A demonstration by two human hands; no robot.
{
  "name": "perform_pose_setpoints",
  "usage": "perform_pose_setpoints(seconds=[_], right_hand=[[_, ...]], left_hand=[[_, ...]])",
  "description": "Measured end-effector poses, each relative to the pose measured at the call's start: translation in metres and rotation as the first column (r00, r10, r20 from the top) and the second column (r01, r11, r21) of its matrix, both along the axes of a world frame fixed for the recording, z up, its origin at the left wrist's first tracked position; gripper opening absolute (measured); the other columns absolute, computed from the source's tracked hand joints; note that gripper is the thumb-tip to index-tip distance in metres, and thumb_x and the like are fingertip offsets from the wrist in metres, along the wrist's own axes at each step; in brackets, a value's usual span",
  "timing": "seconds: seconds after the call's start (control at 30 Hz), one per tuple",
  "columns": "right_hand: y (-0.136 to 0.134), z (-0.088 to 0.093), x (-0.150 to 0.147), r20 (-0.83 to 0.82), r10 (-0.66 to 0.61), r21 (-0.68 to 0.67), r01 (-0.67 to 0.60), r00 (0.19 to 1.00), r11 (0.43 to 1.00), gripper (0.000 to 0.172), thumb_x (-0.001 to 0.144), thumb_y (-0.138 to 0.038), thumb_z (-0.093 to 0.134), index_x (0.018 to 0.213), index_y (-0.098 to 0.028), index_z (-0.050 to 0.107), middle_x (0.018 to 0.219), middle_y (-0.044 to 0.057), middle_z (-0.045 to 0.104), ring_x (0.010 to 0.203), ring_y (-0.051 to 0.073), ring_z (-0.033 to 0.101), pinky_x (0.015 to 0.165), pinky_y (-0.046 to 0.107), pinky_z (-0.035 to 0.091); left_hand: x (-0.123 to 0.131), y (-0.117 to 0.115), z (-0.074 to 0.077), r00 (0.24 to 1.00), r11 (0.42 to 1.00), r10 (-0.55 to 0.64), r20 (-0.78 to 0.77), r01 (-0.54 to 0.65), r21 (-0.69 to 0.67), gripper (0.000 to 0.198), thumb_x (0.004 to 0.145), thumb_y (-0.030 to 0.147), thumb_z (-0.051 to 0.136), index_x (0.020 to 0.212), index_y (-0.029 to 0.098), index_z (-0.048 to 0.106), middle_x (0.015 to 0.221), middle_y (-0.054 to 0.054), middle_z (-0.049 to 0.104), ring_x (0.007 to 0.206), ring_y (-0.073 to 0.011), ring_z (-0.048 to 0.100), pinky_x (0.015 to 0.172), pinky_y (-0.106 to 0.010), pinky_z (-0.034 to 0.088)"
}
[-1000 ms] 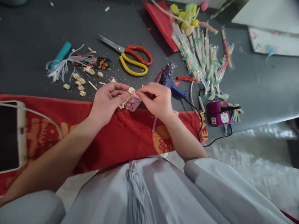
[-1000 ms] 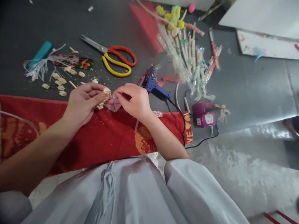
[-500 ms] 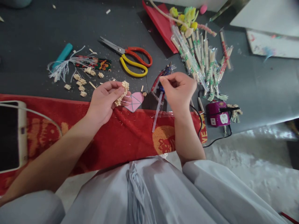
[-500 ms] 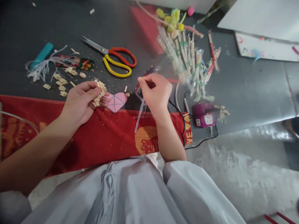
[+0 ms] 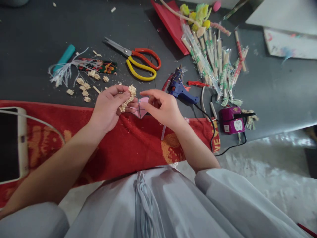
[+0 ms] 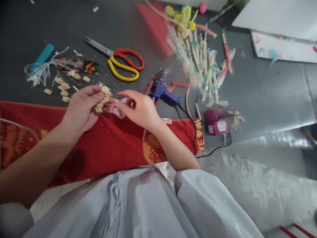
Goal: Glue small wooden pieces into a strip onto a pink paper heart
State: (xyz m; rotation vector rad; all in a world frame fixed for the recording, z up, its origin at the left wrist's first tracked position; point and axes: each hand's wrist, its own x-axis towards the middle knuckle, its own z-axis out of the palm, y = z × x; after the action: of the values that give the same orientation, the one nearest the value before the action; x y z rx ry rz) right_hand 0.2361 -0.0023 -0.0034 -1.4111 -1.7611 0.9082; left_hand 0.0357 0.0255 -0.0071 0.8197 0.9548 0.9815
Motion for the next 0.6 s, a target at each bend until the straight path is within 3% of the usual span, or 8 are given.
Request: perform_pose_setpoints(seconds=[0.1, 0.2, 0.33, 0.43, 0.6], right_hand=[[-0.003, 0.002, -0.008, 0.003, 0.034, -0.042, -0.033, 0.999, 0.999, 0.033, 0.095, -0.04, 0.081, 0.119, -0.018, 0.082, 0.086, -0.001, 0.077, 0.072, 0.011, 0.06, 0.071, 0.026, 0.046], [-0.003, 0.004, -0.01, 0.039, 0.041, -0.095, -0.037, 0.998, 0.995, 0.029, 0.095, -0.046, 0.082, 0.105, -0.018, 0.083, 0.085, 0.0, 0.078, 0.074, 0.012, 0.062, 0.069, 0.027, 0.043], [-0.001, 0.004, -0.009, 0.003, 0.038, -0.115, -0.037, 0.999, 0.993, 0.036, 0.103, -0.048, 0.072, 0.085, -0.019, 0.08, 0.081, 0.001, 0.078, 0.073, 0.012, 0.062, 0.07, 0.028, 0.044], [0.0, 0.002, -0.006, -0.01, -0.005, -0.056, 0.005, 1.0, 0.998, 0.036, 0.104, -0.043, 0.07, 0.076, -0.019, 0.075, 0.076, 0.0, 0.076, 0.07, 0.012, 0.061, 0.069, 0.027, 0.044], [0.006, -0.002, 0.012, 0.03, -0.187, 0.171, 0.179, 0.982, 0.969, 0.033, 0.105, -0.038, 0.066, 0.076, -0.02, 0.07, 0.071, -0.002, 0.067, 0.065, 0.011, 0.056, 0.064, 0.028, 0.042]], left_hand=[[0.002, -0.002, 0.0, 0.999, 0.999, 0.022, -0.03, -0.022, 0.029, 0.036, 0.073, 0.041, 0.101, 0.089, 0.026, 0.072, 0.081, 0.0, 0.079, 0.067, -0.0202, 0.078, 0.061, -0.03, 0.068], [0.003, -0.004, -0.001, 0.998, 0.998, 0.017, -0.063, -0.012, 0.067, 0.034, 0.074, 0.039, 0.101, 0.089, 0.025, 0.073, 0.083, -0.002, 0.079, 0.075, -0.0232, 0.08, 0.067, -0.032, 0.069], [0.003, -0.007, 0.0, 0.998, 0.996, -0.025, -0.057, 0.03, 0.086, 0.038, 0.072, 0.042, 0.102, 0.092, 0.024, 0.075, 0.083, -0.003, 0.079, 0.072, -0.025, 0.08, 0.059, -0.031, 0.066], [0.003, -0.007, -0.002, 0.998, 0.995, -0.029, -0.054, 0.034, 0.093, 0.041, 0.072, 0.045, 0.104, 0.094, 0.024, 0.075, 0.083, -0.003, 0.08, 0.073, -0.0255, 0.081, 0.053, -0.027, 0.063], [0.001, -0.005, -0.006, 0.998, 0.993, -0.023, -0.057, 0.03, 0.112, 0.045, 0.076, 0.05, 0.102, 0.098, 0.023, 0.073, 0.085, -0.004, 0.08, 0.073, -0.025, 0.082, 0.053, -0.027, 0.063]])
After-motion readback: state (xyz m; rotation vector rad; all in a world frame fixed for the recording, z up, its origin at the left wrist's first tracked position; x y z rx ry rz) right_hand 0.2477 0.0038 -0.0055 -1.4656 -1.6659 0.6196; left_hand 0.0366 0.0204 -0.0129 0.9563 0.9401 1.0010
